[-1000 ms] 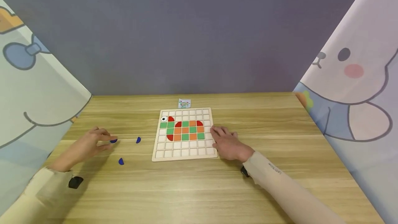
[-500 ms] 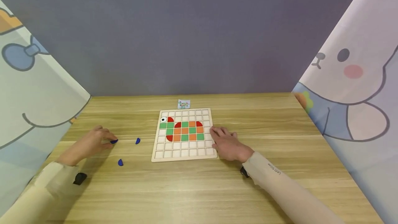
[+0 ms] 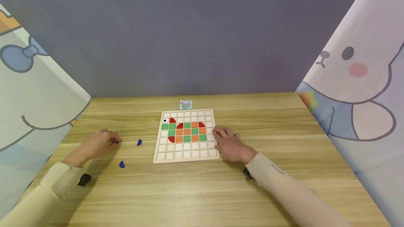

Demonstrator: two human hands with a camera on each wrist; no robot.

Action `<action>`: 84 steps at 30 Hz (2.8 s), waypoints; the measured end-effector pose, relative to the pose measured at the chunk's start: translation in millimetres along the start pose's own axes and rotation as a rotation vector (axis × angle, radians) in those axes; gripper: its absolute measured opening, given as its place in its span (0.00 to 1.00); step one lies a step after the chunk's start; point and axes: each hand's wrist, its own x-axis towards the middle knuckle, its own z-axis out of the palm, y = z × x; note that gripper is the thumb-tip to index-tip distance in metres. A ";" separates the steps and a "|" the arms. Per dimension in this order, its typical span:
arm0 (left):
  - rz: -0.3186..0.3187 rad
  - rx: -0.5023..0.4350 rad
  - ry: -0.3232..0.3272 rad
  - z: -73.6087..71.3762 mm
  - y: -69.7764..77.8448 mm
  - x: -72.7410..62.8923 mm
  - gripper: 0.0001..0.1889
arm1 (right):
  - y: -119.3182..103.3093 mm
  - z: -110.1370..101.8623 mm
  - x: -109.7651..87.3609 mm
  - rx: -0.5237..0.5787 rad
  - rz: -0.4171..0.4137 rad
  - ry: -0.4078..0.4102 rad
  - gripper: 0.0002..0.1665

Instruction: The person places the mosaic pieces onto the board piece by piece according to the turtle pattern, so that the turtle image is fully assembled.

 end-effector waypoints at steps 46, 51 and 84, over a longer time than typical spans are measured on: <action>0.357 -0.203 -0.119 31.0 156.2 95.9 0.09 | -1.6 -1.1 1.2 0.009 0.005 0.001 0.35; 0.369 -0.200 -0.132 29.5 159.4 95.4 0.07 | -1.7 -0.9 0.3 0.008 -0.001 0.006 0.35; 0.327 -0.142 -0.021 20.4 142.4 85.1 0.24 | -0.9 -2.6 2.2 0.011 0.010 -0.008 0.35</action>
